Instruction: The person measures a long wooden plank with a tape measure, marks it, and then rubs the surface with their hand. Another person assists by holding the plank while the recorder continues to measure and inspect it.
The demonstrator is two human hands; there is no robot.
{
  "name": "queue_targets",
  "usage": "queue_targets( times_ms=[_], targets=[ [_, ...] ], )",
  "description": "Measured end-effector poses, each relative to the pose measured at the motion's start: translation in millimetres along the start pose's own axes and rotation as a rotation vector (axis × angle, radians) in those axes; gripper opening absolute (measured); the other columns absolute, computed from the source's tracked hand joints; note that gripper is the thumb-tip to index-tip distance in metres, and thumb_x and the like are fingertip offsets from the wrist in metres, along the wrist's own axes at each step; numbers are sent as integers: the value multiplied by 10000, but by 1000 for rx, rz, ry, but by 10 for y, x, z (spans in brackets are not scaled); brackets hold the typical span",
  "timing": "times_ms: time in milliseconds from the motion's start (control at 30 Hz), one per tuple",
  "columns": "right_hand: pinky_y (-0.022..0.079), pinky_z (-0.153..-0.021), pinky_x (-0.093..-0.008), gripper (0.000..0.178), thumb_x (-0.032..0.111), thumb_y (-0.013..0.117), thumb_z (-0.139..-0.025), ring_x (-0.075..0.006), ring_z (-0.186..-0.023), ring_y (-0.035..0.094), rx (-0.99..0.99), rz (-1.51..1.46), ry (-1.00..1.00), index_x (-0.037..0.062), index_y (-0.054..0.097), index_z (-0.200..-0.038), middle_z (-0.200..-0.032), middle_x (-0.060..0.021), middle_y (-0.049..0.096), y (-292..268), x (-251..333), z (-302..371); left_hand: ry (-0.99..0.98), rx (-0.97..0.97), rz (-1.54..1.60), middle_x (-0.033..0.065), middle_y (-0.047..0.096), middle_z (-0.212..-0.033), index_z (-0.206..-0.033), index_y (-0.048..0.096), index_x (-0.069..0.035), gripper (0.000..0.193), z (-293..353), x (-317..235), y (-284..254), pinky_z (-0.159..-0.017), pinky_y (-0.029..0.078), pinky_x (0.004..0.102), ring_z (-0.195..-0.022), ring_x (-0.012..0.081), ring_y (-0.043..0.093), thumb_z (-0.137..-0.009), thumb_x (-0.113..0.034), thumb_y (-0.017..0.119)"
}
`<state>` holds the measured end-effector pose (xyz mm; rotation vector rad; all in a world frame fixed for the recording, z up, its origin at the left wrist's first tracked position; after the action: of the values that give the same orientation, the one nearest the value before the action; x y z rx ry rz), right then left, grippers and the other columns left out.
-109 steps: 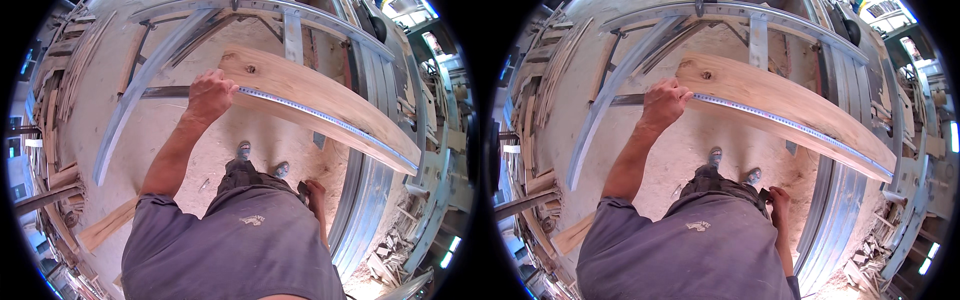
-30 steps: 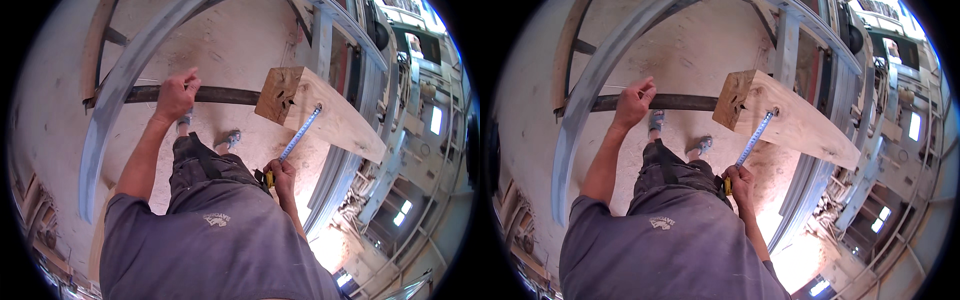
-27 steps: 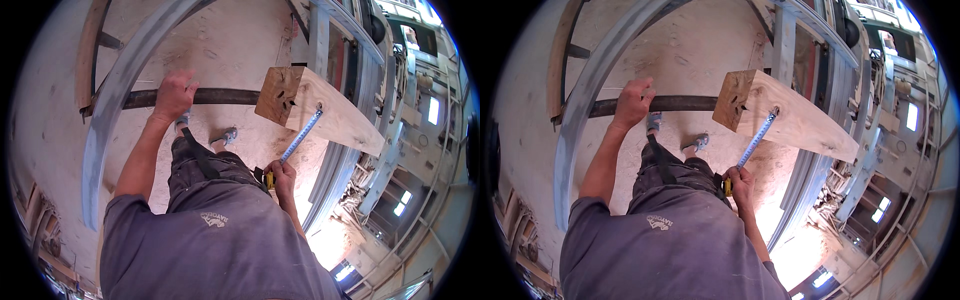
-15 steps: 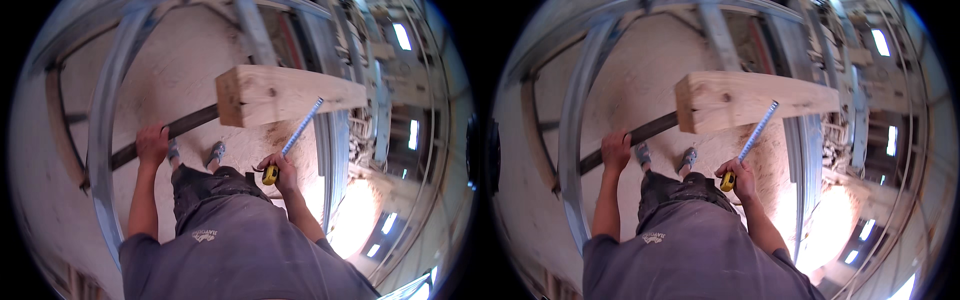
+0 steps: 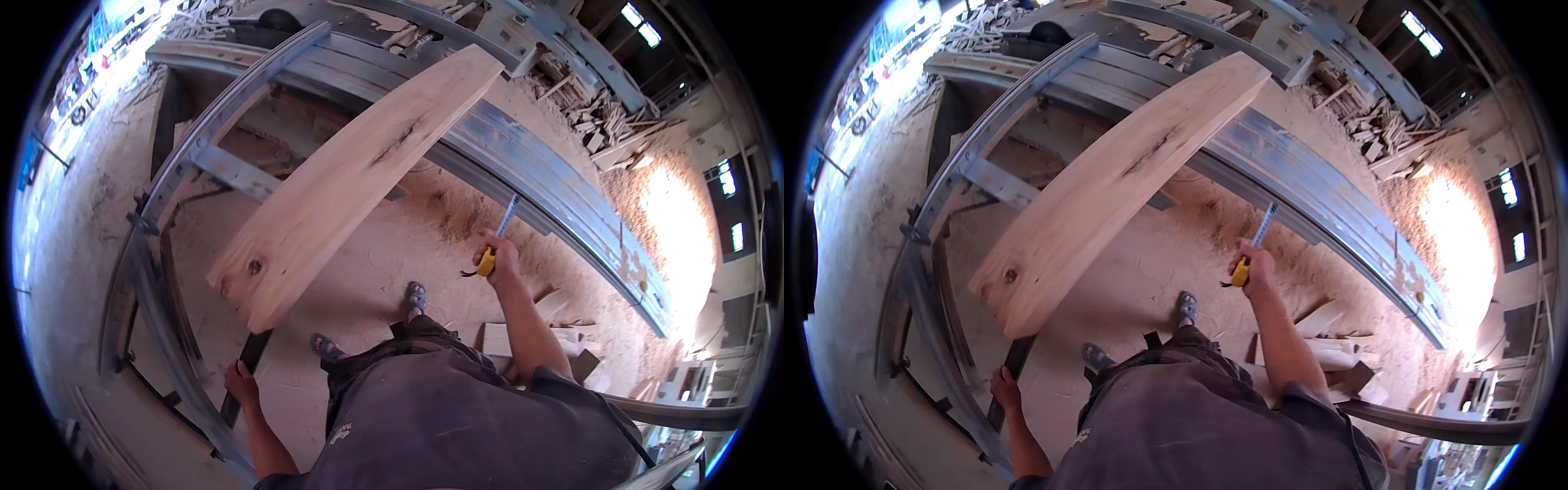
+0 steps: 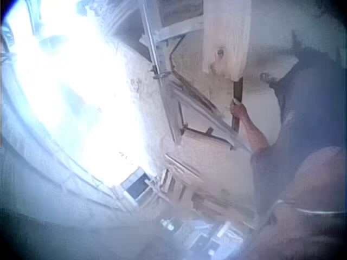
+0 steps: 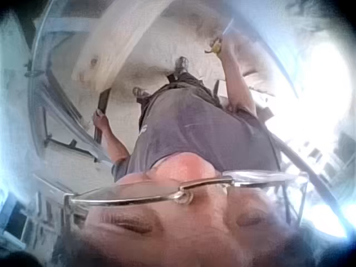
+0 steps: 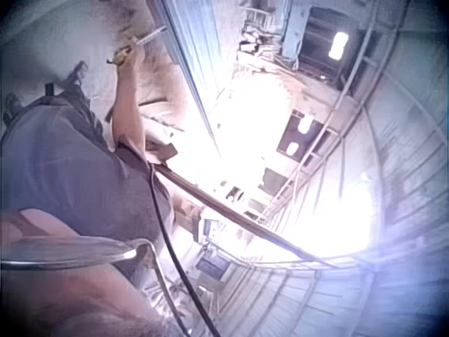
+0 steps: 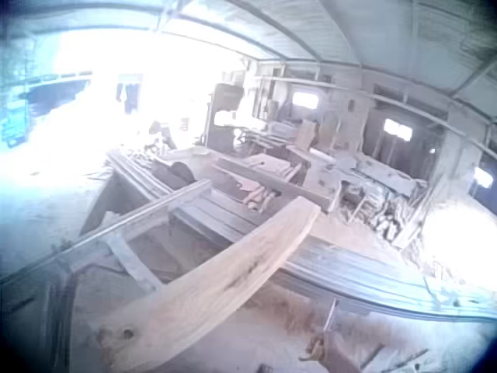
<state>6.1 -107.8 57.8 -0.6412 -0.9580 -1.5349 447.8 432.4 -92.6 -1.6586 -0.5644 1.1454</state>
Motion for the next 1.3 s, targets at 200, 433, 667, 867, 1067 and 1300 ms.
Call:
queue_targets(
  times_ms=[200, 433, 667, 867, 1067, 1300],
  targets=[
    [455, -478, -321, 230, 89, 607, -844, -192, -523, 554, -167, 30, -163, -12, 676, -1038, -656, -52, 549, -1007, 801, -1036, -457, 18, 424, 136, 664, -928, -1053, 660, 47, 279, -150, 290, -48, -784, 492, 413, -837, 280, 612, -932, -190, 576],
    [486, -613, -359, 202, 130, 599, -811, -223, -646, 639, -359, 1035, -569, 4, 721, -910, -766, -137, 679, -2492, 1567, -2876, -338, -329, -15, 174, 690, -1000, -1123, 640, 60, 352, -706, -164, -770, -799, 513, 391, -885, 275, 641, -929, -232, 607],
    [501, -933, -522, 460, 285, 550, -783, -412, -1120, 645, -667, 1304, -264, 86, 695, -1171, -1182, -222, 687, -2332, 1942, -3433, -180, -386, 238, 194, 681, -1231, -1238, 628, 68, 344, -1489, -1997, -1137, -970, 486, 347, -1141, 253, 645, -960, -131, 592],
    [459, -992, -532, 524, 306, 602, -828, -401, -1172, 601, -875, 1519, -472, 117, 602, -1317, -1221, -202, 671, -2028, 2078, -3436, -52, -171, 389, 201, 590, -1384, -1373, 532, 85, 458, -2197, -3179, -728, -1042, 455, 313, -1242, 238, 592, -984, -136, 627],
    [411, -1050, -497, 476, 191, 698, -847, -383, -1218, 544, -631, 1173, -974, 41, 601, -1288, -1261, -196, 636, -1245, 1823, -3591, -32, -12, 453, 229, 526, -1444, -1414, 478, 95, 512, -2864, -3562, -413, -1128, 386, 342, -1352, 270, 502, -978, -117, 643],
    [467, -879, -310, 341, 257, 530, -1026, -159, -965, 589, 83, 455, -427, 16, 591, -1260, -1019, -49, 656, 630, 786, -2810, -101, 45, 489, 229, 477, -1486, -1455, 428, 81, 558, -3812, -3476, 14, -1137, 372, 341, -1385, 275, 463, -987, -139, 637]
  ],
)
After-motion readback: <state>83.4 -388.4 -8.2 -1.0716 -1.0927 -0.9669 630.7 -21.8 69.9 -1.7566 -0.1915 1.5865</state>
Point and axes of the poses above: each hand's wrist, its own z-axis away from the middle knuckle, its own y-axis out of the palm, x = y × z, the point moved 2 cm from there along -z, towards the middle knuckle
